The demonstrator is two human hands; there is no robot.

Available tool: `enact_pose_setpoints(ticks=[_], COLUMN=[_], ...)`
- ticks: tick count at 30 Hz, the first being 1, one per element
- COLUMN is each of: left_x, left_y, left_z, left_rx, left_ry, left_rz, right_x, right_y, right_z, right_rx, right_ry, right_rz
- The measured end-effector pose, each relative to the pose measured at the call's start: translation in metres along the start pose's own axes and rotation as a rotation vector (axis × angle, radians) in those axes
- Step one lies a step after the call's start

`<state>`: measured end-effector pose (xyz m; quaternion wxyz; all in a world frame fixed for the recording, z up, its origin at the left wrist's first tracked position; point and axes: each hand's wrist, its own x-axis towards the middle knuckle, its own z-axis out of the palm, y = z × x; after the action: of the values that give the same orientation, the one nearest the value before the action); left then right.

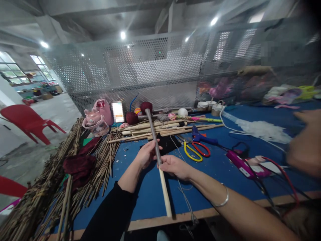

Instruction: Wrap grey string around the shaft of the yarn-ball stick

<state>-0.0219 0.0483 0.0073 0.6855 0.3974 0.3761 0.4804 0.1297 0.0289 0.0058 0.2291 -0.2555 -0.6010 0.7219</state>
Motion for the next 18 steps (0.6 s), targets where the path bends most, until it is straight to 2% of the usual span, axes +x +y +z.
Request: enact_pose_setpoints(ticks=[6,9,11,15,18], left_x=[-0.007,-0.009,-0.009,-0.008,-0.009], left_y=[-0.009,-0.016,-0.018,-0.014,-0.009], left_z=[-0.002,0.000,-0.001,-0.007,-0.010], left_rx=[0.519,0.683,0.677,0.497,0.394], left_ry=[-0.020,-0.055,-0.097,-0.286,-0.342], left_rz=[0.117,0.138,0.094,-0.034,-0.086], right_x=[0.004,0.008,0.009,0.007,0.006], right_y=[0.001,0.008,0.009,0.006,0.003], right_z=[-0.017,-0.021,-0.020,-0.016,-0.015], right_rx=[-0.179,-0.240,-0.240,-0.139,-0.137], right_ry=[0.164,0.208,0.193,0.043,-0.015], right_rz=[0.017,0.015,0.030,-0.034,-0.084])
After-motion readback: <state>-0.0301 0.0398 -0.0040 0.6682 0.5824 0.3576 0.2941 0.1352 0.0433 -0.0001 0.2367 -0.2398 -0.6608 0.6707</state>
